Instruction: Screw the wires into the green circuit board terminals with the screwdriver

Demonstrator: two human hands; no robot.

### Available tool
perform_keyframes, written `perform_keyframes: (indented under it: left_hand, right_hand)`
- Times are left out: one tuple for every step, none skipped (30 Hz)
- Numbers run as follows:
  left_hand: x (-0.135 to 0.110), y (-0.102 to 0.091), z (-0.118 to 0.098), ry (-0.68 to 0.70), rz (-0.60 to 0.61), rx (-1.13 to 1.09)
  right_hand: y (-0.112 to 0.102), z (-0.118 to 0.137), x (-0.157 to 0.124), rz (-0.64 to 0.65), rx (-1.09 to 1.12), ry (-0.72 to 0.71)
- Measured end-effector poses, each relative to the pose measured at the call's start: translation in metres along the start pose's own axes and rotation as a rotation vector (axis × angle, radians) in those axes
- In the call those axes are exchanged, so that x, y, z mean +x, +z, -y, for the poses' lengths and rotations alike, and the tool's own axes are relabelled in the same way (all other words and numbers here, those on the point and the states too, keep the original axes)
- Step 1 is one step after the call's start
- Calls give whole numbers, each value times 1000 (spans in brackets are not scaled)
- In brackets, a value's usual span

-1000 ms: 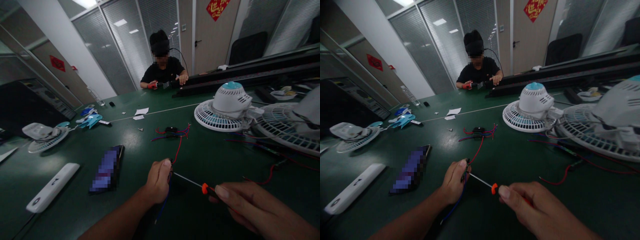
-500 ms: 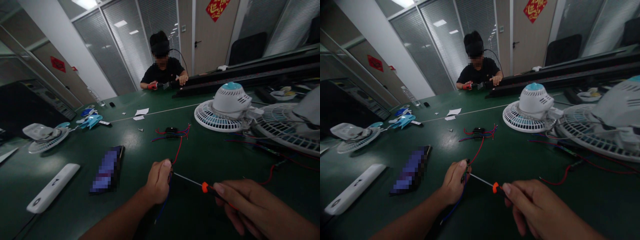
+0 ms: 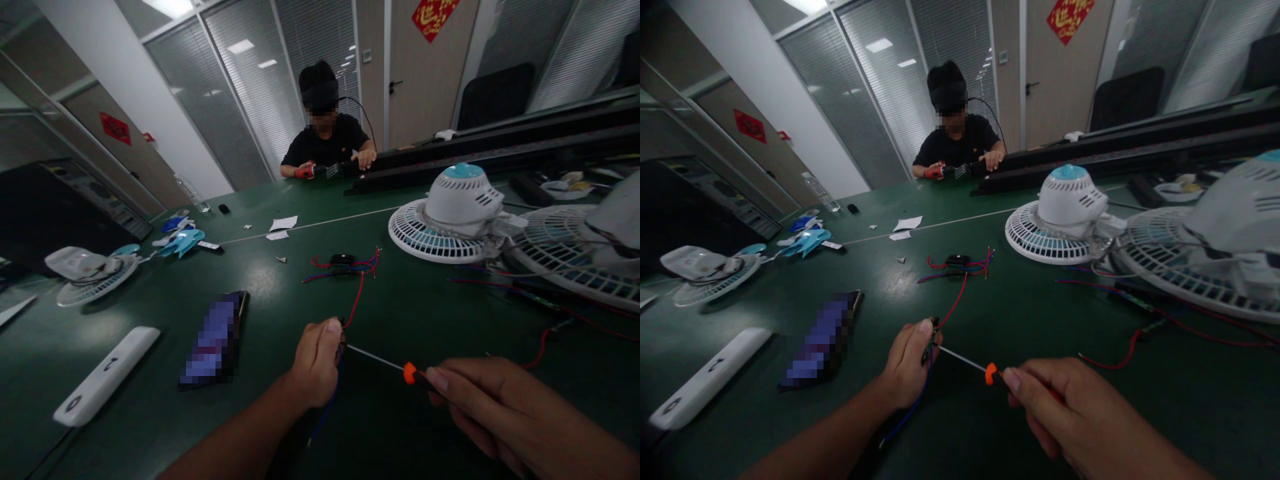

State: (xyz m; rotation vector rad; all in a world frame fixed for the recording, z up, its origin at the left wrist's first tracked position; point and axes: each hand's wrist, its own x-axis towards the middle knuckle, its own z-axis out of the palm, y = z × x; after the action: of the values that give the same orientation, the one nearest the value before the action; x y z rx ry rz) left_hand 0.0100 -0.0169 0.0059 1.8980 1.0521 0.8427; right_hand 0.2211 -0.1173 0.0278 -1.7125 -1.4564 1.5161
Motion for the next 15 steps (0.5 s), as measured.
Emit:
perform_keyframes:
  left_hand:
    - [0, 0, 0, 1, -2, 2]
    - [0, 0, 0, 1, -3, 4]
    - [0, 0, 0, -2, 0, 6]
    - [0, 0, 0, -4, 2, 9]
    - [0, 0, 0, -4, 3, 12]
    - [-1, 0, 0, -1, 1, 14]
    - [-1, 1, 0, 2, -1, 15]
    - [-1, 1, 1, 4, -6, 16]
    - [-1, 0, 1, 4, -7, 15]
    - [-1, 0, 1, 2, -6, 15]
    - [0, 0, 1, 2, -3, 16]
    - [0, 0, 2, 4, 2, 19]
    - [0, 0, 2, 9, 6, 22]
    - [0, 0, 2, 15, 9, 26]
    - [0, 0, 2, 19, 12, 31]
  right_hand:
    - [0, 0, 0, 2, 4, -4]
    - [0, 0, 0, 4, 8, -8]
    - [0, 0, 0, 6, 12, -10]
    - [0, 0, 1, 7, 15, -11]
    - [0, 0, 1, 7, 16, -11]
    - [0, 0, 1, 9, 14, -11]
    - [0, 0, 1, 10, 12, -10]
    - [0, 0, 1, 9, 10, -8]
    - [0, 0, 1, 4, 7, -10]
    - [0, 0, 1, -2, 4, -15]
    - [0, 0, 0, -6, 2, -20]
    - [0, 0, 0, -9, 0, -23]
    - [0, 0, 0, -12, -4, -26]
    - [0, 0, 0, -11, -5, -27]
    - [0, 0, 0, -8, -4, -24]
